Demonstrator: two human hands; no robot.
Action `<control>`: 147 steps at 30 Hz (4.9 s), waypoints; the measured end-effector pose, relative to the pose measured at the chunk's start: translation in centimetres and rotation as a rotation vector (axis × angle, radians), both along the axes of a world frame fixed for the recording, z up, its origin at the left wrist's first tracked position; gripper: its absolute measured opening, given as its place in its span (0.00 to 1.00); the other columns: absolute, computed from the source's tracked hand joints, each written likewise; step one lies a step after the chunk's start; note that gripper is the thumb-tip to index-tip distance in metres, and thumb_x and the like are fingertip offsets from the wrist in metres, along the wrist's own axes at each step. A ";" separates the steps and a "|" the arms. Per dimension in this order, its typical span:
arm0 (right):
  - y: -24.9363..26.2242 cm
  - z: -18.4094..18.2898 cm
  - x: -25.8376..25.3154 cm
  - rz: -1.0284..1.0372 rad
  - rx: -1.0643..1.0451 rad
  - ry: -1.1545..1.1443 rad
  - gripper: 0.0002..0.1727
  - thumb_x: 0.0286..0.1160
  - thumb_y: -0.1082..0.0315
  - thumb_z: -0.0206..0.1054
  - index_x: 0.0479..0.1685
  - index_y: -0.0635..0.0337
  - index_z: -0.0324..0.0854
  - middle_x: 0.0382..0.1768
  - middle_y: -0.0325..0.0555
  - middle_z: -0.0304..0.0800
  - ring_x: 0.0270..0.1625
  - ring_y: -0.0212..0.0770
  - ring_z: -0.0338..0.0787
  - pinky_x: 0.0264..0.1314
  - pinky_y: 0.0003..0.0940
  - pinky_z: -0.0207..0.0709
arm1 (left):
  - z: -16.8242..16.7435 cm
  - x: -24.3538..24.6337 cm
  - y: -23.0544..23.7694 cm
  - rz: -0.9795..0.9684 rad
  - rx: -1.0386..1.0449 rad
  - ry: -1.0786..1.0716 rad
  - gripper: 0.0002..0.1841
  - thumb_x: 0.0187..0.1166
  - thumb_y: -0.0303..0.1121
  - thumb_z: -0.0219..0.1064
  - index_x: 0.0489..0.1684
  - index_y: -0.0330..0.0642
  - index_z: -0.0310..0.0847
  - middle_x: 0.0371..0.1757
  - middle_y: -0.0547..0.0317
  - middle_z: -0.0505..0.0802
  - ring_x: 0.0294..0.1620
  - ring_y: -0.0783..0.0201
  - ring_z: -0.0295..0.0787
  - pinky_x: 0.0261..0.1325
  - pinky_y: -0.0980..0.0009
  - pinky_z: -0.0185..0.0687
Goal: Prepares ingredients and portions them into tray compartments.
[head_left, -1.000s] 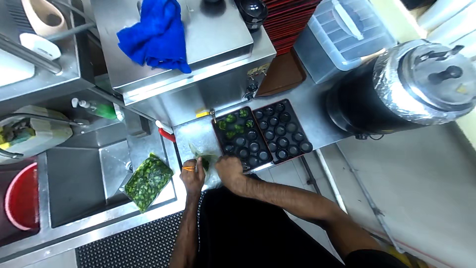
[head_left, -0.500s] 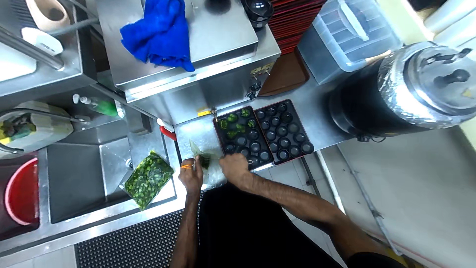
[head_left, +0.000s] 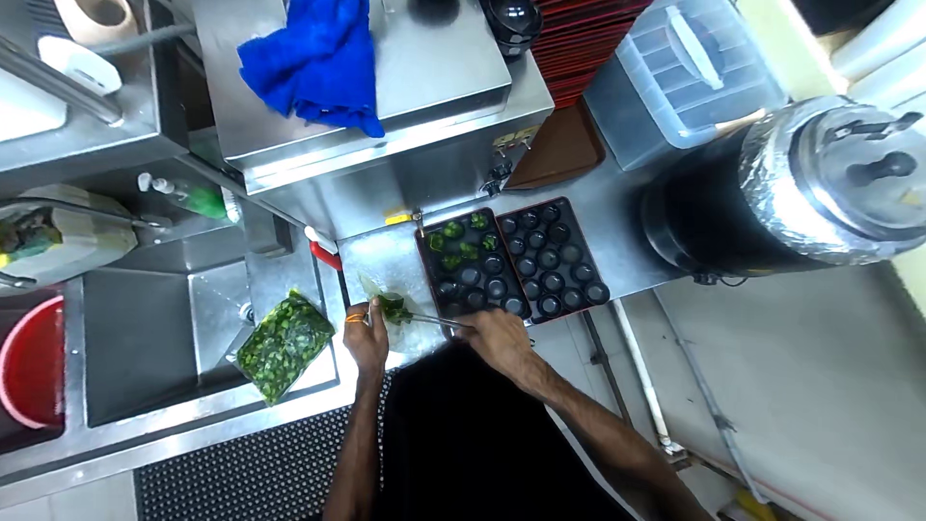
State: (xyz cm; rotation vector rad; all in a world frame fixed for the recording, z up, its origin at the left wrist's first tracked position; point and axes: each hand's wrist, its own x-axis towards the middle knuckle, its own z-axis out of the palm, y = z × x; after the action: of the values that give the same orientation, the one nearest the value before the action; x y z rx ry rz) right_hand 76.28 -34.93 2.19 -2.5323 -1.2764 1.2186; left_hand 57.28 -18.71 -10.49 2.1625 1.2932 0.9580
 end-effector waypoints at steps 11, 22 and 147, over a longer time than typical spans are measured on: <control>-5.1 -1.1 5.1 -0.380 0.152 0.098 0.16 0.82 0.47 0.67 0.61 0.34 0.94 0.47 0.30 0.99 0.53 0.37 0.96 0.63 0.57 0.83 | 0.1 -0.2 0.1 -0.003 -0.026 -0.044 0.15 0.87 0.40 0.65 0.37 0.36 0.86 0.36 0.53 0.91 0.39 0.67 0.89 0.47 0.70 0.85; -2.8 -8.3 6.6 -0.369 -0.117 0.002 0.17 0.81 0.46 0.65 0.62 0.33 0.92 0.49 0.32 0.99 0.56 0.42 0.95 0.63 0.57 0.82 | 0.2 -0.1 0.0 -0.013 -0.034 -0.032 0.15 0.87 0.40 0.65 0.36 0.36 0.87 0.35 0.54 0.91 0.36 0.68 0.88 0.44 0.72 0.85; 5.5 -1.1 -4.9 0.263 -0.151 -0.193 0.16 0.83 0.78 0.53 0.58 0.65 0.85 0.53 0.65 0.91 0.55 0.65 0.91 0.51 0.59 0.83 | 2.3 -1.1 0.2 -0.178 -0.206 0.146 0.14 0.66 0.31 0.74 0.51 0.44 0.90 0.36 0.55 0.92 0.21 0.68 0.79 0.25 0.71 0.77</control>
State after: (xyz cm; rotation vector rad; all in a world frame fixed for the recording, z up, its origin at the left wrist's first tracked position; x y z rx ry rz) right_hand 71.40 -29.46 1.11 -2.7124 -1.6655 1.1776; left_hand 56.16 -18.54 -8.17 2.1739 1.1834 0.5800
